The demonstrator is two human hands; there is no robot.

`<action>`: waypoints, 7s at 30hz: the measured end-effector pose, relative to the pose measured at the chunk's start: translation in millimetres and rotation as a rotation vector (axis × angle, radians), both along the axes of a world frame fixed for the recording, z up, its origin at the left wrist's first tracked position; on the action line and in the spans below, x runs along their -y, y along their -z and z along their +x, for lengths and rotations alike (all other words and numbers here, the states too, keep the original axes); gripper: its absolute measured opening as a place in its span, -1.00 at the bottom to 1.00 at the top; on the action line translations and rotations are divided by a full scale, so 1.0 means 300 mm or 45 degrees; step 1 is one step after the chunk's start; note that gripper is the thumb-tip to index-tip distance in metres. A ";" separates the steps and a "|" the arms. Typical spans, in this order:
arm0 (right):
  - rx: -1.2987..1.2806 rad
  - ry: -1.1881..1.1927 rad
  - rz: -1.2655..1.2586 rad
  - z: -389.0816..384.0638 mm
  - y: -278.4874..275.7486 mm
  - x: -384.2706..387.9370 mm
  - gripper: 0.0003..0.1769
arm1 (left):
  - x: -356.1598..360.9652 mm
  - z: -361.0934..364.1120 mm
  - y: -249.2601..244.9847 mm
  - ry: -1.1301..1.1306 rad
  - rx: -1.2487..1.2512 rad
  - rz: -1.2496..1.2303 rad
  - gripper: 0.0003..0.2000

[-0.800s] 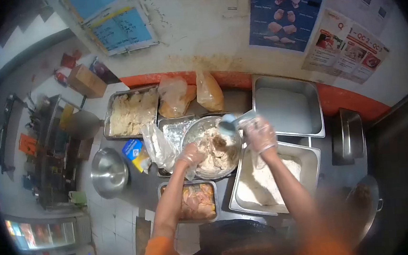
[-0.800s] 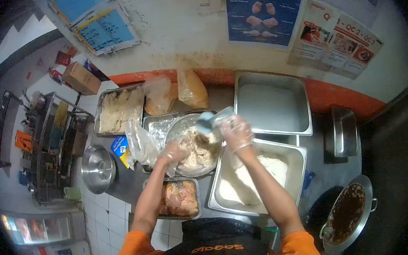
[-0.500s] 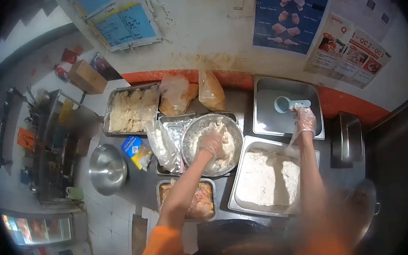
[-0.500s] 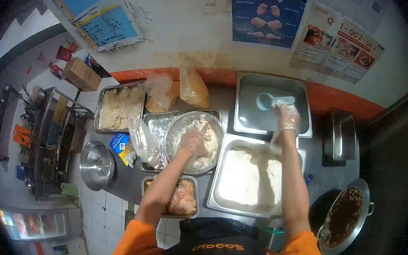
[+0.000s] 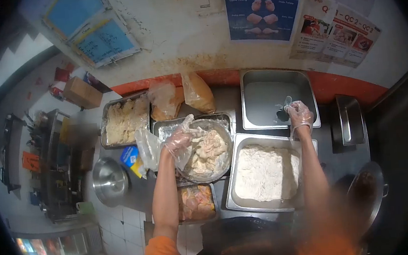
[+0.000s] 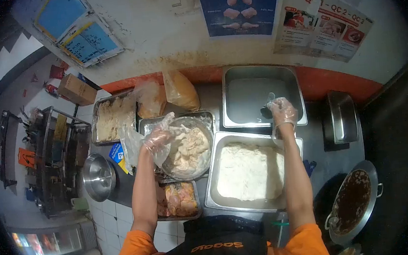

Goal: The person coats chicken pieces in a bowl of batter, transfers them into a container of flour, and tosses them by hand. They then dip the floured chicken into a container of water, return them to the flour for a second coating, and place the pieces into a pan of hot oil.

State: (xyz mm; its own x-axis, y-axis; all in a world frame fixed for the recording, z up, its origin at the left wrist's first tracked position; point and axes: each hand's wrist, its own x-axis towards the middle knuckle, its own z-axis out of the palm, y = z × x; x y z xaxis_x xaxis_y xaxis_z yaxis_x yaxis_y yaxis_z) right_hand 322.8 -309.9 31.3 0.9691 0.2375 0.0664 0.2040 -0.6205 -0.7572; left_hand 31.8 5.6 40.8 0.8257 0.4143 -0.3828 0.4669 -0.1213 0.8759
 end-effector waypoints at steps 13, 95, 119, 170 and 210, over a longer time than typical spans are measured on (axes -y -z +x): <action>0.278 -0.041 -0.068 -0.029 0.008 0.007 -0.71 | 0.126 0.069 0.287 0.449 -0.601 1.056 -0.06; -0.024 0.098 1.009 -0.381 0.104 0.585 -0.88 | 0.200 -0.093 -0.138 -0.005 0.681 -0.036 -0.21; -0.097 0.310 0.911 -0.518 0.173 0.699 -0.84 | 0.111 -0.162 0.085 0.257 -0.169 0.282 -0.28; 0.374 -1.072 0.494 -0.751 -0.349 -0.046 -0.55 | 0.683 -0.524 0.060 -0.838 1.214 -1.340 -0.62; -0.310 -0.833 0.632 -0.566 -0.478 0.147 -0.59 | 0.394 -0.354 -0.064 -0.465 1.135 -0.703 -0.26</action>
